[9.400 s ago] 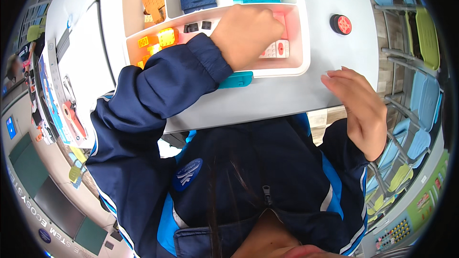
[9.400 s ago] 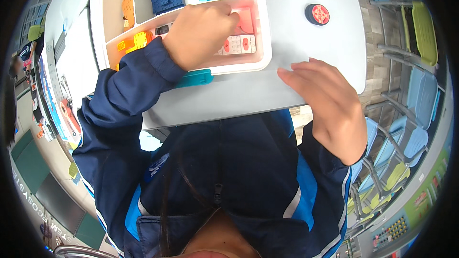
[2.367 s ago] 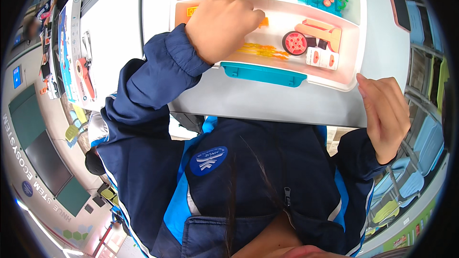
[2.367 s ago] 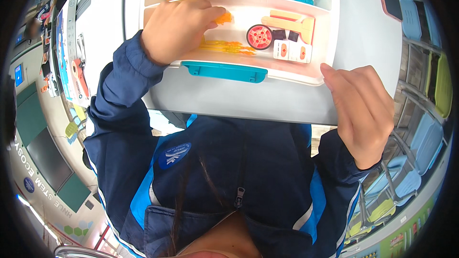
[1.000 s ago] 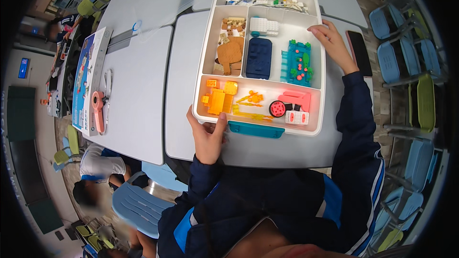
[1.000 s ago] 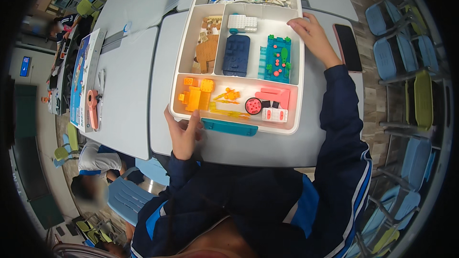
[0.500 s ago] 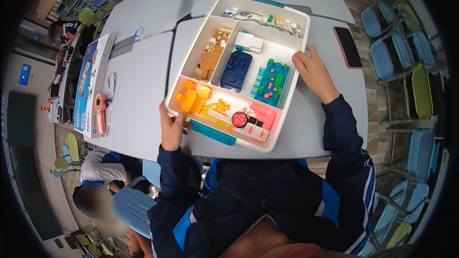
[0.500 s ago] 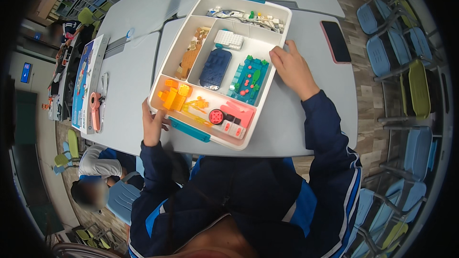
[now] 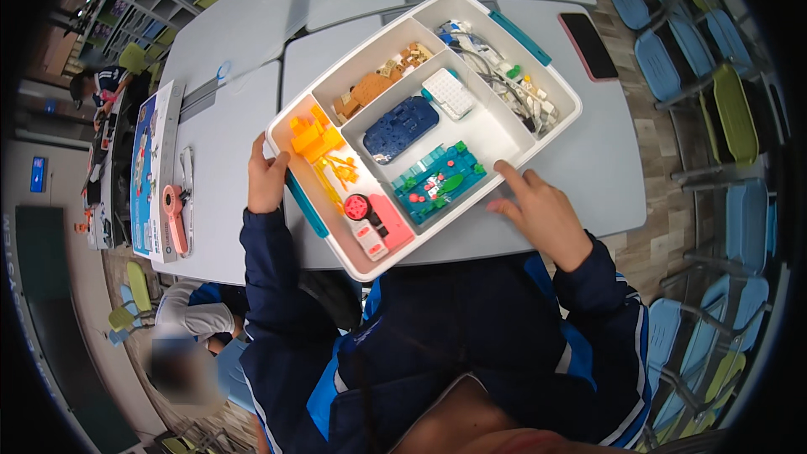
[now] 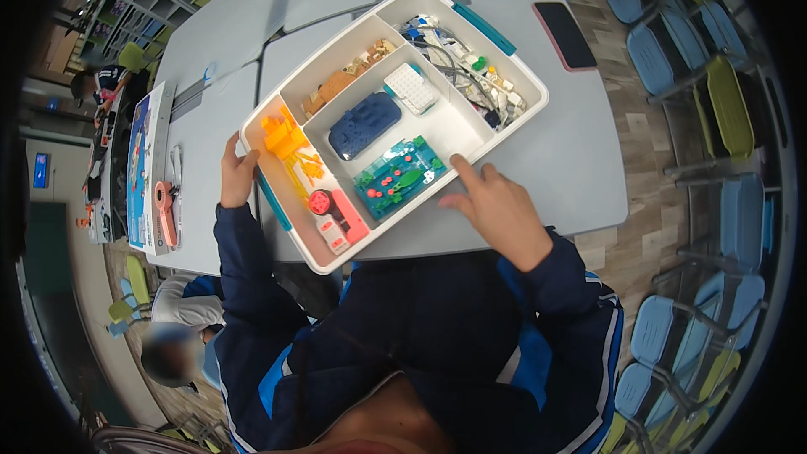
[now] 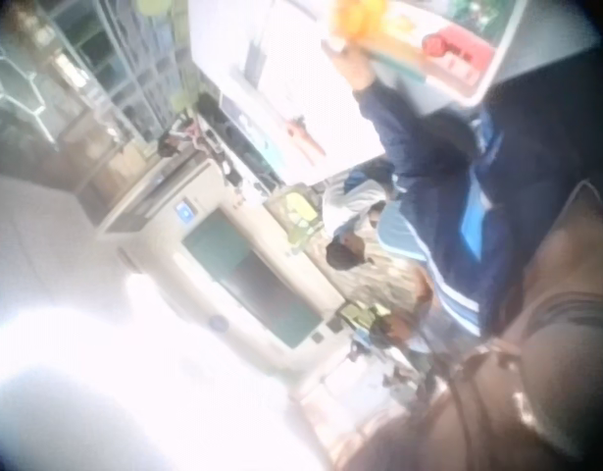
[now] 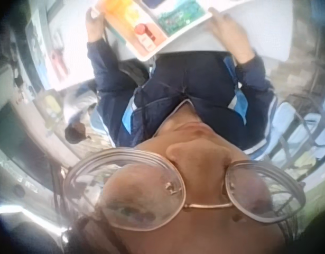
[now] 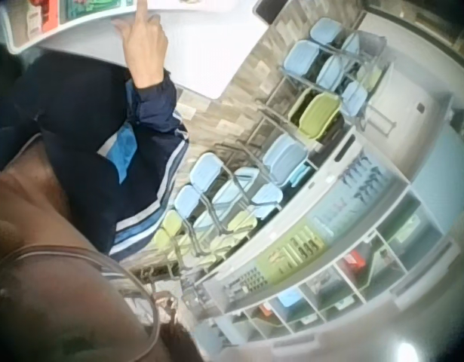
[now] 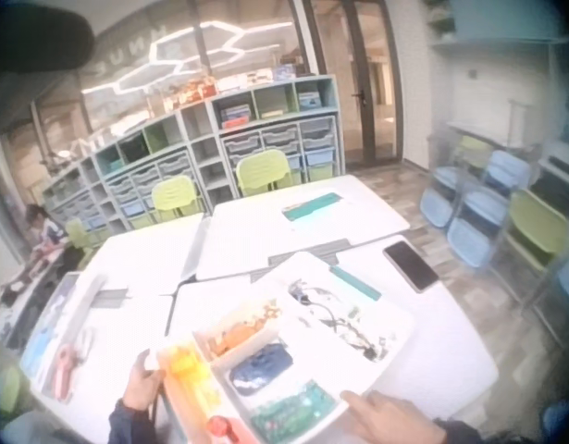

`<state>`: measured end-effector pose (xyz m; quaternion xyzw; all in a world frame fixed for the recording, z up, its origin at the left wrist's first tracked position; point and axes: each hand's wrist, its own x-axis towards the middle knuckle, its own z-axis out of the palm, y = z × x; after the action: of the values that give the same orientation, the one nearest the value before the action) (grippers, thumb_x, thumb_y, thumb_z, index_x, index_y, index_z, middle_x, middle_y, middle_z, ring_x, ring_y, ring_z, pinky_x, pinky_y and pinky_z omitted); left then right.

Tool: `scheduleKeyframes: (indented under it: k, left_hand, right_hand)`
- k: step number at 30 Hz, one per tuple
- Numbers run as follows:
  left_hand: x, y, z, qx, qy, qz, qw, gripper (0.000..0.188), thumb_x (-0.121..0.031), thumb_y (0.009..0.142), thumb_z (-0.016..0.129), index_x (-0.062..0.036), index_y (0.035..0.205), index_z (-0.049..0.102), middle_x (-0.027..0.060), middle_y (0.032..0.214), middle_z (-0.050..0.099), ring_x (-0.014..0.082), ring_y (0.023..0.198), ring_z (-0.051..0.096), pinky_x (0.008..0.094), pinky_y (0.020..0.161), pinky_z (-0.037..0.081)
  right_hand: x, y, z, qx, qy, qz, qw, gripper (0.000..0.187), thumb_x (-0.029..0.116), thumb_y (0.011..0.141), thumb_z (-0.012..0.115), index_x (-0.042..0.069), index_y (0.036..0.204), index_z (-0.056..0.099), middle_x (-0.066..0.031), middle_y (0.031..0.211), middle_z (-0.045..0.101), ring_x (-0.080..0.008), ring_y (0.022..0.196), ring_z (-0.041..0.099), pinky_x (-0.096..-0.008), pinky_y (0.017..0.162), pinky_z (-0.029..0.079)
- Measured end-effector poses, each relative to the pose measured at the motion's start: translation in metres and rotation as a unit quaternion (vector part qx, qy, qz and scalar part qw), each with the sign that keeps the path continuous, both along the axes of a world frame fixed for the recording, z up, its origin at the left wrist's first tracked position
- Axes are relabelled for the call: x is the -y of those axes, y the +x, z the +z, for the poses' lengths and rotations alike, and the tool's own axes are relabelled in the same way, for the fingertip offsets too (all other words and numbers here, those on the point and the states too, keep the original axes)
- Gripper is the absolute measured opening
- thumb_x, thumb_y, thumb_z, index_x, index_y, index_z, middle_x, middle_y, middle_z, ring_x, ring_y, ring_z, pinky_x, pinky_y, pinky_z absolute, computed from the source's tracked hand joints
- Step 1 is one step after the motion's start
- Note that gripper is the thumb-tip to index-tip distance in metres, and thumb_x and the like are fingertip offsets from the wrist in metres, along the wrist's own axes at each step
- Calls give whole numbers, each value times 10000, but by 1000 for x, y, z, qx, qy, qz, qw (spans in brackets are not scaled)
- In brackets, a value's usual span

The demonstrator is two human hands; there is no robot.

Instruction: The person picks small yellow plastic pieces from a compartmentalized tray and connects them by hand. They repeatedly pick, align, and snap pieces together, occasionally placing assembled sections back into the tray. The person also handles a pink block and a small red wheel, moving them within the tray.

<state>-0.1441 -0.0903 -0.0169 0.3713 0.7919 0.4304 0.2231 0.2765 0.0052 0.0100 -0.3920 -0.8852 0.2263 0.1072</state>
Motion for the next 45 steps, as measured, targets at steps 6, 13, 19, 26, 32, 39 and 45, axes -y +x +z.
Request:
scheduleKeyframes:
  k: [6,13,19,26,32,39,45]
  left_hand:
    - [-37,-20,4,-19,-34,-66,997,562,28,830,531,52,1377,402,167,926,675,196,738,675,272,645,538]
    - [-70,-31,-7,-28,-15,-117,993,569,14,843,523,76,1390,380,149,882,679,157,705,660,260,607,512]
    - [-81,-33,-2,-81,-66,-136,985,542,-20,889,547,9,1410,400,135,954,682,145,768,664,251,671,521]
    - [-125,-14,-40,-32,-79,-186,979,488,-122,934,577,5,1385,443,102,911,682,109,760,625,218,700,485]
    - [-9,-15,24,-239,26,-128,962,413,-177,928,611,-5,1297,548,156,1080,664,162,984,609,270,846,466]
    - [68,42,47,-158,139,6,977,357,-101,919,597,4,1260,576,151,1234,606,230,1152,574,348,992,428]
    - [89,87,63,-148,146,-4,978,341,-86,923,589,8,1250,580,151,1231,606,225,1154,573,349,1000,419]
  right_hand:
    - [44,2,6,5,-15,48,999,607,415,877,599,7,1301,448,-182,708,600,-354,615,630,-410,538,500]
    - [67,-3,11,9,-49,134,990,596,356,889,596,-104,1236,444,-123,523,550,-315,481,594,-391,473,463]
    - [69,-12,16,20,-85,220,972,616,319,883,615,-159,1224,430,-147,508,537,-304,455,588,-377,442,453]
    - [63,-5,16,56,-118,237,963,535,232,890,612,-127,1248,439,-162,605,595,-318,545,630,-401,466,464]
    - [29,42,60,-103,50,45,992,182,126,830,660,35,988,664,-95,669,601,-294,594,593,-382,536,474]
    - [-28,17,1,-21,65,132,989,144,78,722,723,-8,826,673,-106,912,572,-264,960,517,-360,807,474]
    - [-30,9,-4,63,50,124,989,136,41,714,705,-38,815,660,-143,886,579,-303,935,520,-365,839,469]
